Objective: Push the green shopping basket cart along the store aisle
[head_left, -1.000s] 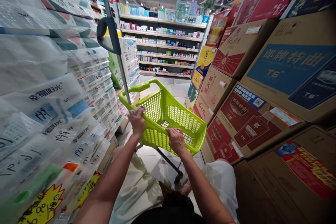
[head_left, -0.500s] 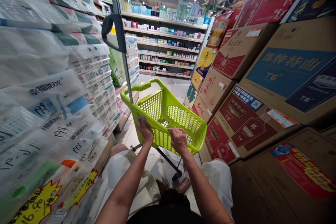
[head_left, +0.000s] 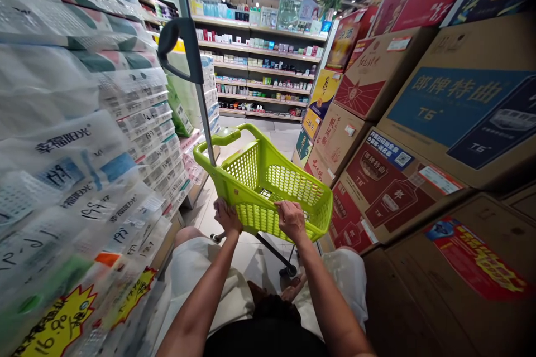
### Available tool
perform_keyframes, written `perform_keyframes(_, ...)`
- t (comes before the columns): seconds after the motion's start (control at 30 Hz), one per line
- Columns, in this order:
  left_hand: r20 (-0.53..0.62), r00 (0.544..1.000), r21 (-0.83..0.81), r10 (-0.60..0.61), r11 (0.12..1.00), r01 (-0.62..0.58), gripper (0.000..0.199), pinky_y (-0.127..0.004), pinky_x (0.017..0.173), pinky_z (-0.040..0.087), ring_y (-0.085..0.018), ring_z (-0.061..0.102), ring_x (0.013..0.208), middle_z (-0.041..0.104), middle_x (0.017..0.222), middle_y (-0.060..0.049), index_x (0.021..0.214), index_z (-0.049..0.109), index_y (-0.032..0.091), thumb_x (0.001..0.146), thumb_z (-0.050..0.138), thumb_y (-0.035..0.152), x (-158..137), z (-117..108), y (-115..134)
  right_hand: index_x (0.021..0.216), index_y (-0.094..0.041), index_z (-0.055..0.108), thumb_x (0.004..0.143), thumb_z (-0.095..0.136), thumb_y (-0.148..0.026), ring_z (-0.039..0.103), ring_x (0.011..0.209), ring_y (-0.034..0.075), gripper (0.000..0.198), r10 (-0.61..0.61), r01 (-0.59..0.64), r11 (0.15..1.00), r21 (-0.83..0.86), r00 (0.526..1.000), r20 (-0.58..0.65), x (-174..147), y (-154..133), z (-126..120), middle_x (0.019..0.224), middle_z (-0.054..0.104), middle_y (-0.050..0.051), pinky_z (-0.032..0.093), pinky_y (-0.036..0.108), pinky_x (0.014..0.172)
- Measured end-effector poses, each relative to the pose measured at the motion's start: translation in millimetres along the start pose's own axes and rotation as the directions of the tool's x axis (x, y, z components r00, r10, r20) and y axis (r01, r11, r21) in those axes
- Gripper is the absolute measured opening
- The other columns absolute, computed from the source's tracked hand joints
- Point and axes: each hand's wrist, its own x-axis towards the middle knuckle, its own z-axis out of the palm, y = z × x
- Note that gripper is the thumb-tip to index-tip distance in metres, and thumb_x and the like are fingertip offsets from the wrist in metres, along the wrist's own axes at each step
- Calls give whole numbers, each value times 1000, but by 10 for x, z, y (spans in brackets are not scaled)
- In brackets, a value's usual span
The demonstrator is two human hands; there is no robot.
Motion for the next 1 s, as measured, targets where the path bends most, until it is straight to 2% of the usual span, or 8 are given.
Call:
perform_keyframes(0.1,-52,999,-53,15,998,-18,50,-50,116,42,-34,52,135,53,135,-24,139,56,8,100,46,38,52,11,133,106,-20,69,98,46,-13,65,90,19,25,26,-26,1000,-12,1000,14,5,-76,54,94,73,5,37,33,91)
perform_keyframes(0.2,-38,992,-99,122,987,-125,52,-47,124,33,-31,44,144,48,145,-22,144,53,13,102,42,41,207,0,457,106,-18,68,96,48,-11,65,95,19,24,89,-89,996,-9,996,24,36,-188,117,96,74,6,37,32,91)
perform_keyframes(0.3,-17,981,-87,192,977,-193,53,-48,123,34,-31,45,142,48,146,-22,147,51,14,104,39,42,318,-60,780,107,-17,69,97,46,-11,64,96,20,26,127,-127,992,-3,990,64,64,-324,158,98,73,7,38,32,91)
perform_keyframes(0.47,68,959,188,276,940,-284,49,-48,115,41,-33,53,127,52,131,-24,142,58,9,101,40,30,650,-285,1212,123,-17,65,96,43,-5,61,98,22,37,67,-74,997,34,982,175,36,-492,169,101,70,9,43,33,91)
perform_keyframes(0.63,210,943,561,257,759,-331,43,-52,106,44,-38,53,120,50,130,-25,131,67,11,96,44,17,993,-505,1511,134,-14,60,90,43,0,59,97,23,50,17,-53,989,138,967,252,-29,-622,190,102,66,10,49,34,89)
perform_keyframes(0.8,501,837,645,219,550,-530,41,-48,98,47,-36,53,110,52,127,-20,121,72,18,90,46,10,1018,-633,1618,139,-17,57,83,42,6,58,98,23,62,60,-118,965,233,968,242,-105,-791,227,102,63,10,52,35,90)
perform_keyframes(0.9,452,844,700,289,471,-537,48,-46,100,45,-35,50,113,52,131,-20,132,67,18,91,43,8,1157,-662,1717,141,-20,55,80,41,8,59,99,23,69,78,-147,955,259,963,259,-160,-884,211,104,63,10,54,37,90)
perform_keyframes(1.0,443,846,777,297,344,-527,45,-46,100,44,-36,47,117,55,129,-20,126,69,15,93,39,8,1312,-612,1819,143,-21,54,82,43,6,61,103,23,67,78,-171,951,260,940,334,-170,-945,127,108,64,10,55,38,92)
